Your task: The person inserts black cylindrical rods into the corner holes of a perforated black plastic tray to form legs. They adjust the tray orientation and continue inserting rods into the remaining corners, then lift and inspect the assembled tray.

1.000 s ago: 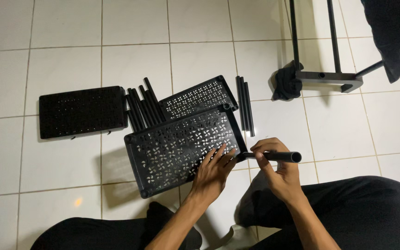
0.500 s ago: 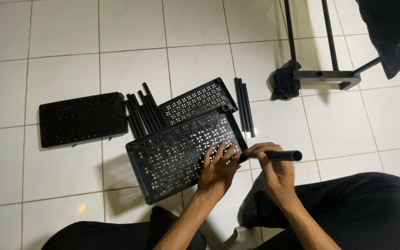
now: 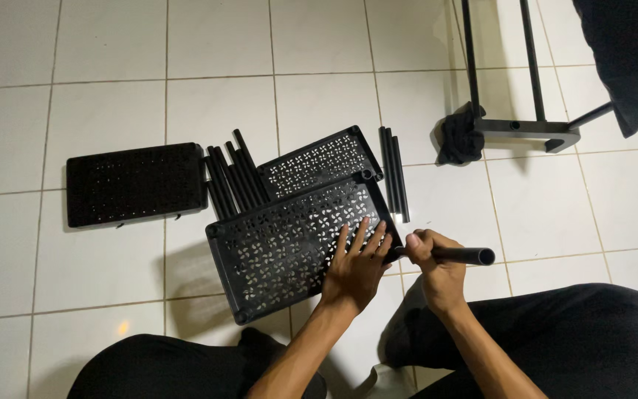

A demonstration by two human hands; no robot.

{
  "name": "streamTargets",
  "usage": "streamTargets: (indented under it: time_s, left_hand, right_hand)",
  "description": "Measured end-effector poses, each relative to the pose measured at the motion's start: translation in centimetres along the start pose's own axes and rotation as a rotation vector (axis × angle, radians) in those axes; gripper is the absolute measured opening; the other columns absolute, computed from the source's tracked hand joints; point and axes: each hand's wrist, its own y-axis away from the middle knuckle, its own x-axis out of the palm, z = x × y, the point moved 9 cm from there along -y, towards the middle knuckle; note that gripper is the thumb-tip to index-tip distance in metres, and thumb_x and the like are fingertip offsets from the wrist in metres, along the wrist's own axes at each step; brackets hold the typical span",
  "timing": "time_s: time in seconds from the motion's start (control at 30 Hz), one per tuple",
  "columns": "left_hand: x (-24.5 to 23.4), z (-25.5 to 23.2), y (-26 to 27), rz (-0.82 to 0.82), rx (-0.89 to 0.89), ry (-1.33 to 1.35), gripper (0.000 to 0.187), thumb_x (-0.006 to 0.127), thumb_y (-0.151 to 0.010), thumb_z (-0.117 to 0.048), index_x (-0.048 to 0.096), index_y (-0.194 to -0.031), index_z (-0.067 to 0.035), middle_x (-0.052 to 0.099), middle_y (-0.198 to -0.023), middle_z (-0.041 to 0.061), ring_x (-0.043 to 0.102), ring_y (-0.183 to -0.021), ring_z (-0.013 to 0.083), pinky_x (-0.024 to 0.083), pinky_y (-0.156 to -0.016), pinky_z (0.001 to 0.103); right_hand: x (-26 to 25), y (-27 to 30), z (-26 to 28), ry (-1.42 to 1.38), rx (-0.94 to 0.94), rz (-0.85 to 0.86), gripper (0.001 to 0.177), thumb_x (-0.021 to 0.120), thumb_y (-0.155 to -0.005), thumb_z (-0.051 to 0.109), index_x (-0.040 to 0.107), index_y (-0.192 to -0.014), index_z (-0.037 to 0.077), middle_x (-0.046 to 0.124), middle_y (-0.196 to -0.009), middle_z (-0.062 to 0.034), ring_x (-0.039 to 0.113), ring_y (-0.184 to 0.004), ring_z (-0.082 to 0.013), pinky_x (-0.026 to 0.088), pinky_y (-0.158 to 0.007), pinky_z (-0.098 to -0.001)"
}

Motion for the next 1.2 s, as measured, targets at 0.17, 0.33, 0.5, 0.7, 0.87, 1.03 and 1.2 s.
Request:
streamTargets:
  time_s: [0.17,0.33,0.5,0.7,0.87,1.03,1.2]
  left_hand:
    - [-1.0,-0.3,-0.2,-0.053,0.023,-0.042,0.052,0.056,-0.099,-0.032,0.053,-0.144,-0.006,0.043,-0.158,0.011,0.028,-0.151,0.0356,0.017,-0.122,0.058]
    - [-0.7,-0.4,0.1,-0.046,0.035,-0.07,0.052,0.054,-0.099,-0.032,0.052,-0.145,-0.006,0.042,-0.159,0.011,0.028,-0.151,0.0359,0.018,-0.122,0.059]
    - [-0.9,-0.5,-0.1,-0.06,0.045,-0.099,0.05,0.052,-0.101,-0.03,0.052,-0.144,-0.006,0.041,-0.159,0.011,0.029,-0.151,0.0371,0.018,-0.121,0.06]
    - [-1.1,-0.7,0.1,-0.049,0.077,-0.098,0.049,0.05,-0.103,-0.03,0.051,-0.144,-0.004,0.04,-0.158,0.014,0.028,-0.151,0.0388,0.016,-0.121,0.061]
    - [-0.9,-0.5,0.2,-0.058,0.059,-0.105,0.049,0.05,-0.102,-0.031,0.052,-0.144,-0.006,0.041,-0.159,0.013,0.029,-0.151,0.0377,0.017,-0.122,0.06]
    - [-0.5,-0.4,0.0,-0.05,0.045,-0.101,0.05,0.051,-0.101,-0.032,0.051,-0.145,-0.007,0.041,-0.159,0.012,0.028,-0.151,0.0366,0.017,-0.121,0.059]
    - [-0.7,-0.3,0.0,-0.048,0.04,-0.099,0.05,0.052,-0.101,-0.031,0.052,-0.145,-0.008,0.041,-0.16,0.011,0.027,-0.151,0.0354,0.016,-0.122,0.058]
  right_hand:
    - [0.4,-1.1,0.9,0.05,0.001,0.036,0.055,0.063,-0.101,0.023,0.04,-0.053,0.008,0.038,-0.051,0.0016,0.031,-0.05,-0.0094,0.029,-0.049,-0.0276]
    - [0.6,-0.9,1.3,0.043,-0.051,0.027,0.053,0.058,-0.101,0.023,0.043,-0.054,0.007,0.041,-0.051,0.0019,0.033,-0.049,-0.0092,0.032,-0.049,-0.0278]
    - [0.6,-0.8,0.8,-0.001,-0.087,0.006,0.054,0.058,-0.101,0.023,0.04,-0.052,0.007,0.039,-0.049,0.0018,0.03,-0.047,-0.0087,0.027,-0.047,-0.0272]
    - [0.8,-0.8,-0.8,0.092,-0.019,-0.03,0.051,0.059,-0.101,0.021,0.045,-0.055,0.005,0.043,-0.05,-0.0008,0.034,-0.049,-0.01,0.028,-0.049,-0.0286]
    - [0.6,-1.0,-0.1,0.075,-0.021,0.013,0.051,0.061,-0.098,0.021,0.042,-0.053,0.006,0.044,-0.049,-0.0013,0.037,-0.048,-0.0102,0.031,-0.046,-0.0289]
    - [0.6,-1.4,1.5,0.034,-0.084,0.05,0.054,0.057,-0.1,0.022,0.039,-0.05,0.009,0.038,-0.047,0.0006,0.031,-0.044,-0.0091,0.028,-0.044,-0.0284]
    - [1.1,-1.5,2.0,0.012,-0.134,0.04,0.054,0.056,-0.099,0.022,0.036,-0.049,0.01,0.035,-0.045,0.0021,0.026,-0.041,-0.0089,0.022,-0.042,-0.0281]
